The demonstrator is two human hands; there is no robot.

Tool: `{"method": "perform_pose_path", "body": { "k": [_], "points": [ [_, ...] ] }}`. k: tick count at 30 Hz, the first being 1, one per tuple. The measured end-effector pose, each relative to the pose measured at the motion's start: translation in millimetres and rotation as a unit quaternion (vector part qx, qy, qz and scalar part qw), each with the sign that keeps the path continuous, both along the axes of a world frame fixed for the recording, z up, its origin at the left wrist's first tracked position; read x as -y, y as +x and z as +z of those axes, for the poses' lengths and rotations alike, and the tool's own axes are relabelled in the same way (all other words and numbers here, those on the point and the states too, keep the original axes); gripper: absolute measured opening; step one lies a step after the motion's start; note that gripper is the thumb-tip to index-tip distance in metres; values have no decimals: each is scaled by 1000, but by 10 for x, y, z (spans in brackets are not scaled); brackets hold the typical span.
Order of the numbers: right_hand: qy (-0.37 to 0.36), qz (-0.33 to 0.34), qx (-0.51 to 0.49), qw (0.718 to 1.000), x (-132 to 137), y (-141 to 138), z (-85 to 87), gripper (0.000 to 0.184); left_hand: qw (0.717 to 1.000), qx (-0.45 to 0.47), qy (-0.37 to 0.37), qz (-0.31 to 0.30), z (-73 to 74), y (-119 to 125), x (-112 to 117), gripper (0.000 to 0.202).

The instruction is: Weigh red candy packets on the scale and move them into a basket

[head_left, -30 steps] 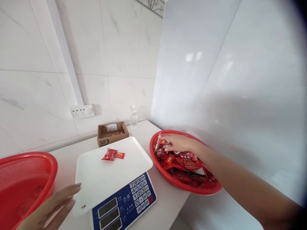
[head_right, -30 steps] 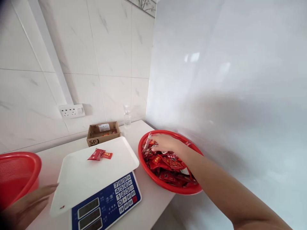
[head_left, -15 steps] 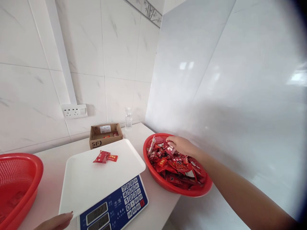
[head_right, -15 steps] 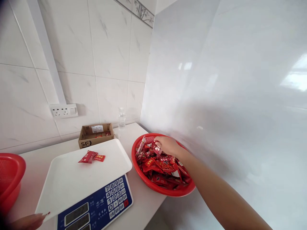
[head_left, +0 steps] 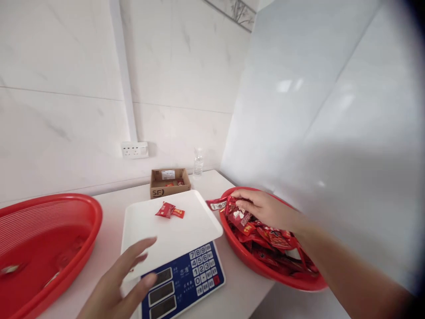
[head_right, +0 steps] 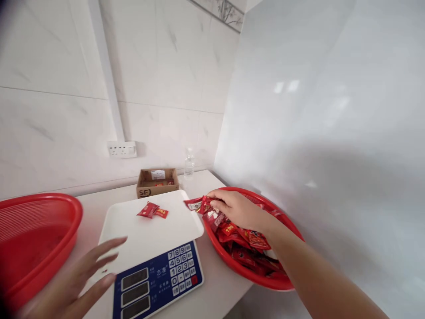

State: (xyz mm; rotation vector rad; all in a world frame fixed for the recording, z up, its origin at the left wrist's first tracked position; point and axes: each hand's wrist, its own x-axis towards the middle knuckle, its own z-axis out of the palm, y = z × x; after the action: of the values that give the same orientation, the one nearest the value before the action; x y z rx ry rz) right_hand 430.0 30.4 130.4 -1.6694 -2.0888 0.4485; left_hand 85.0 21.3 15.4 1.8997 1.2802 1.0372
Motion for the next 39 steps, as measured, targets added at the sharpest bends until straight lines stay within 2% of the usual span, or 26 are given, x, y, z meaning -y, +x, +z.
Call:
{"method": "perform_pose_path", "body": {
  "k": [2,3,4,7,10,12,14,16,22,26,31,39],
  "points": [
    [-21,77,-6,997,-6,-335,32,28,993,-56,87,-63,249,177,-32,59],
    [-29,116,-4,993,-15,-493,45,27,988,-69,111,-88,356,253,-67,65],
    [-35,153,-1,988,-28,-639,56,26,984,-83,99,-123,446,313,-111,73],
    [-42,234,-6,971,-96,-966,68,25,977,-20,-41,-208,595,381,-259,80],
    [-40,264,-44,963,-205,-1128,22,27,932,106,-219,-269,581,336,-334,60],
    [-40,266,-82,960,-289,-1186,-45,26,900,196,-303,-245,515,311,-320,43],
    [-42,251,-121,960,-361,-1243,-135,26,880,273,-344,-183,431,315,-277,35],
    [-40,225,-156,961,-405,-1316,-236,25,870,319,-352,-136,355,337,-234,34],
    [19,147,-216,965,-354,-1553,-508,19,828,420,-361,-86,259,363,-206,31],
    [27,116,-247,962,-279,-1591,-621,17,835,428,-338,-67,234,335,-216,28],
    [-51,109,-360,925,-255,-1519,-757,20,843,421,-329,-56,214,304,-187,27],
    [-61,60,-430,899,-245,-1481,-861,20,844,424,-328,-25,159,311,-132,32]
  ]
}}
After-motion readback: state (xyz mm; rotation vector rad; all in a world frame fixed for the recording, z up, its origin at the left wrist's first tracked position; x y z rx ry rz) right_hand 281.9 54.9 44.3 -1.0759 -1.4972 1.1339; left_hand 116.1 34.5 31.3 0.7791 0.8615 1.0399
